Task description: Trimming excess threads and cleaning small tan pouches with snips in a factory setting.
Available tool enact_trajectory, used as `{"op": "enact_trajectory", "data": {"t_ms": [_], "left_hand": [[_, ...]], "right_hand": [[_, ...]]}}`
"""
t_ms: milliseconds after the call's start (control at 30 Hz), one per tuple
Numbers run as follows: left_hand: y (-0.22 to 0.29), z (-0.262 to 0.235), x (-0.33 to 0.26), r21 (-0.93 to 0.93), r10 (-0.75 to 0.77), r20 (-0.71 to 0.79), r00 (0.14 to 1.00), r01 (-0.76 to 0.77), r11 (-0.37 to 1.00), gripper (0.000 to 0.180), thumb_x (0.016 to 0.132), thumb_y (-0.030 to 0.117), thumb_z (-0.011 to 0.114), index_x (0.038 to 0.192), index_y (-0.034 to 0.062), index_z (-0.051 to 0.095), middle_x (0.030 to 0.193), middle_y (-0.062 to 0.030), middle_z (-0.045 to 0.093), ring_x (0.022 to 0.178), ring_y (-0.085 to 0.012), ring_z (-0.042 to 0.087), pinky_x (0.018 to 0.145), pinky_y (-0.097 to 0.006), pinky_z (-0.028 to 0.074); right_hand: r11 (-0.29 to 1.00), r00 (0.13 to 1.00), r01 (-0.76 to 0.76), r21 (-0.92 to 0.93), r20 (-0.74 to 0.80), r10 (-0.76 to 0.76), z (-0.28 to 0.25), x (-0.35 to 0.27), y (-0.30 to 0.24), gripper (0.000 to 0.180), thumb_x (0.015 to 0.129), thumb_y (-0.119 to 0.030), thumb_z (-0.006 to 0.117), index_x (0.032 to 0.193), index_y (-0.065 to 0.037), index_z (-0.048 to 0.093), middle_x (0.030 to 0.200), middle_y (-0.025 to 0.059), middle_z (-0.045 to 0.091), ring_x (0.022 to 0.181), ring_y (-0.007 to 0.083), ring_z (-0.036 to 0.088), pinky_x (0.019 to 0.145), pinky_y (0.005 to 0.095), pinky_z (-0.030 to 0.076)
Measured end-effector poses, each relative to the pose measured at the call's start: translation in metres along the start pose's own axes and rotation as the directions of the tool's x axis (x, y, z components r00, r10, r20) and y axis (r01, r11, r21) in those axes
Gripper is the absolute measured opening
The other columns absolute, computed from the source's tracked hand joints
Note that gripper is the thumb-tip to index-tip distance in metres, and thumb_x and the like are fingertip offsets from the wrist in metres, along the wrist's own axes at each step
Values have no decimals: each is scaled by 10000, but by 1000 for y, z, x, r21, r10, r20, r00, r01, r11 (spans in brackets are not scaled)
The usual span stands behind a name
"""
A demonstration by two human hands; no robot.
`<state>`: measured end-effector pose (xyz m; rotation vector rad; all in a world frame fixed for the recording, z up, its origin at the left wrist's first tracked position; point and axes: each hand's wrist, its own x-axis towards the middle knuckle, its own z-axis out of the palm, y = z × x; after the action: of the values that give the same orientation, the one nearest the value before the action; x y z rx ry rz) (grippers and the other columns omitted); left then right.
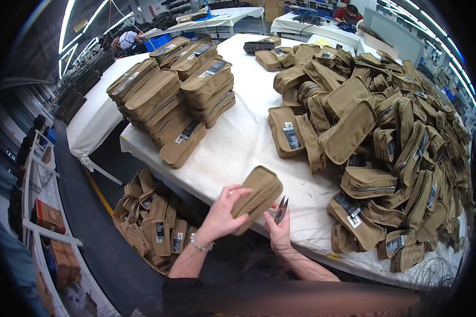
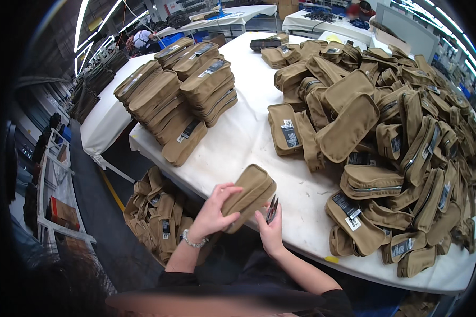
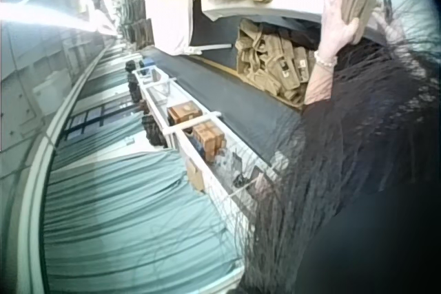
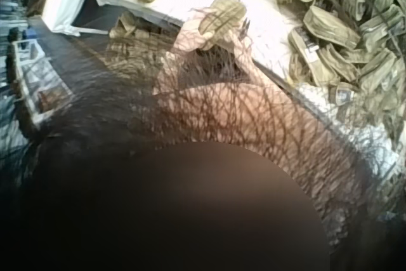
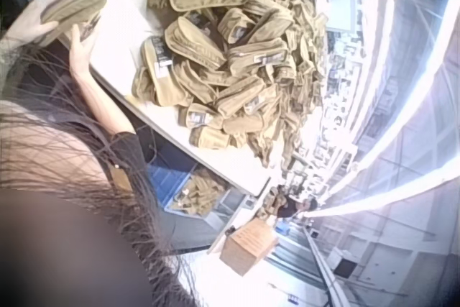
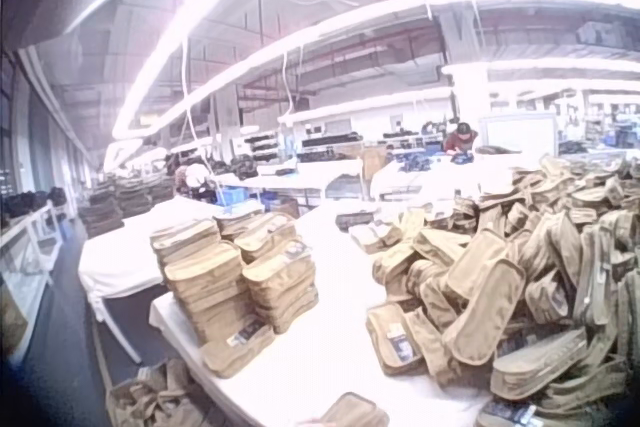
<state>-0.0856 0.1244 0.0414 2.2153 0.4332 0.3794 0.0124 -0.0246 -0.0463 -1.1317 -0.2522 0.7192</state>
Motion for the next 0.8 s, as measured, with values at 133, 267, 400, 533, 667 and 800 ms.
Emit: {"op": "enact_trajectory", "data": {"t_ms": [133, 267, 400, 533, 667, 800], "left_hand": [[-3, -54, 28, 320, 96, -179, 979, -34, 947, 582, 649, 115, 690, 1225, 152, 613, 1271, -156, 496, 1145, -350, 538, 978, -415, 453], [-47, -129, 64, 621, 145, -284, 948, 67, 781, 526, 670, 103, 673, 1188, 183, 638, 1288, -137, 485, 1179, -320, 513, 964, -443, 426], [-102, -173, 90, 633, 165, -322, 932, 82, 770, 516, 671, 101, 672, 1179, 187, 648, 1289, -126, 482, 1214, -318, 488, 995, -433, 392], [-152, -178, 99, 762, 229, -377, 897, 160, 628, 481, 734, 207, 706, 1211, 198, 643, 1367, -141, 476, 1254, -296, 452, 1050, -452, 322], [-148, -162, 106, 742, 130, -398, 908, 235, 628, 483, 737, 233, 725, 1209, 166, 645, 1352, -134, 496, 1251, -283, 462, 1043, -448, 333], [-138, -165, 110, 667, 77, -409, 909, 240, 705, 442, 720, 252, 720, 1150, 169, 663, 1304, -129, 531, 1188, -303, 509, 985, -444, 407]], "right_hand": [[998, 999, 11, -63, 42, -8, -15, -6, -2, 251, 885, 10, 596, 1086, -65, 464, 953, -3, 437, 651, 21, 385, 530, 184, 311], [974, 995, 97, -203, 27, -94, -23, -33, -21, 219, 884, -16, 605, 1060, -73, 487, 942, -15, 411, 717, 23, 367, 615, 184, 326], [968, 996, 92, -234, 40, -85, -42, -56, 1, 225, 885, -39, 620, 1067, -74, 494, 895, -37, 403, 724, 29, 362, 639, 180, 329], [959, 991, 134, -251, 59, -123, -55, -70, 16, 212, 878, -33, 627, 1048, -69, 506, 877, -42, 398, 715, 33, 352, 638, 178, 323], [957, 993, 121, -262, 35, -116, -59, -77, 4, 212, 874, -26, 627, 1043, -67, 506, 863, -44, 393, 702, 32, 348, 630, 179, 321], [952, 991, 137, -275, 37, -132, -62, -84, 4, 212, 877, -19, 621, 1046, -70, 504, 835, -49, 383, 683, 25, 341, 616, 178, 311]]}}
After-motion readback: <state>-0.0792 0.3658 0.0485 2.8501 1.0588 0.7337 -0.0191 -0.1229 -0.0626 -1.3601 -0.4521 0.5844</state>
